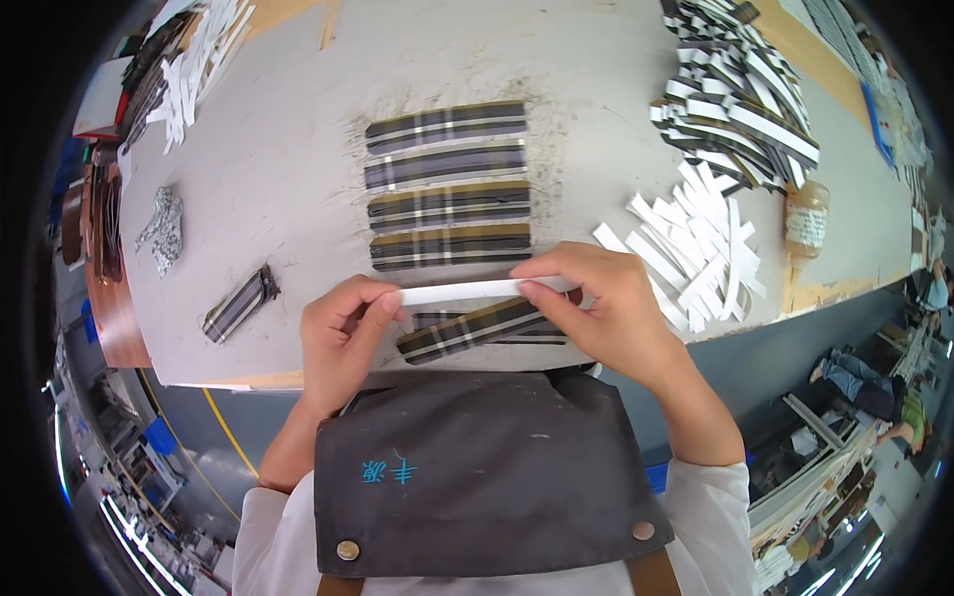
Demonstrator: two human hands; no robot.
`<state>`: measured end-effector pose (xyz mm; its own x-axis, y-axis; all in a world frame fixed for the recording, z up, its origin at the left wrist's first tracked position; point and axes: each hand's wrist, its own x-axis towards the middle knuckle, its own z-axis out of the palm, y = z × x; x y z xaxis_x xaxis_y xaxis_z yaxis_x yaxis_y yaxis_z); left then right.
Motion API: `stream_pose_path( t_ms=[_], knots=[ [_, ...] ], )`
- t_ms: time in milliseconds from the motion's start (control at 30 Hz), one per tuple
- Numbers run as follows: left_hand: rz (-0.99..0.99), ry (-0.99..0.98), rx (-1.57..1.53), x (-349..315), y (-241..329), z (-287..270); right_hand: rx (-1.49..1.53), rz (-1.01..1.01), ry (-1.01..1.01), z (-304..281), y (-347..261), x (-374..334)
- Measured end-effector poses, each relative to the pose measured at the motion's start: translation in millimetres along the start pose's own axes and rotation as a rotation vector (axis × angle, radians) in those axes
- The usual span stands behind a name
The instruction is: Applying adhesive lines onto plaid fabric patterns, layering white structured lining tape over the glued areas, and folding/wrapping the composite elements to manufacture finished decorative bow ties.
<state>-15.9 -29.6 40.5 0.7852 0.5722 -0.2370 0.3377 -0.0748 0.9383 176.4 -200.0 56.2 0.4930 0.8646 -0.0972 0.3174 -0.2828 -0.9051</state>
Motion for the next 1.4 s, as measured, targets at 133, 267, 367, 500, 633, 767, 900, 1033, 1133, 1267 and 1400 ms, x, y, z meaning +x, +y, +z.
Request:
stream_pose_path(
  t_ms=[133,267,367,500,633,767,900,1033,1133,1267,1400],
  knots=[
    [0.007,0.194,0.218,4.3,1.7,-8.6,-0.003,0.233,0.063,12.0,-0.4,4.0],
    [0.092,0.302,0.341,15.5,0.4,-7.4,0.015,0.277,0.138,20.1,0.6,11.7],
    [0.101,0.3,0.393,22.1,-1.4,-5.5,0.079,0.336,0.205,21.5,3.6,14.2],
    [0.077,0.29,0.413,24.2,-5.1,-5.7,-0.104,0.373,0.181,19.8,3.6,14.8],
    [0.074,0.268,0.462,26.1,-4.4,-6.2,-0.122,0.344,0.182,20.4,4.6,15.8],
    [0.049,0.26,0.479,27.1,-3.6,-6.9,-0.121,0.401,0.164,18.8,0.2,18.2],
    [0.014,0.234,0.426,27.3,-2.6,-7.4,-0.158,0.417,0.179,18.2,2.2,16.8],
    [-0.024,0.236,0.414,28.3,1.4,-8.2,-0.178,0.426,0.196,21.2,-0.4,19.2],
    [-0.039,0.241,0.428,28.4,0.4,-9.8,-0.189,0.414,0.2,22.8,0.3,20.4],
    [-0.036,0.234,0.45,29.8,-0.3,-10.1,-0.213,0.381,0.201,23.5,2.3,20.6],
    [-0.046,0.226,0.441,29.7,-2.0,-10.2,-0.294,0.317,0.188,24.1,5.8,20.6]
  ],
)
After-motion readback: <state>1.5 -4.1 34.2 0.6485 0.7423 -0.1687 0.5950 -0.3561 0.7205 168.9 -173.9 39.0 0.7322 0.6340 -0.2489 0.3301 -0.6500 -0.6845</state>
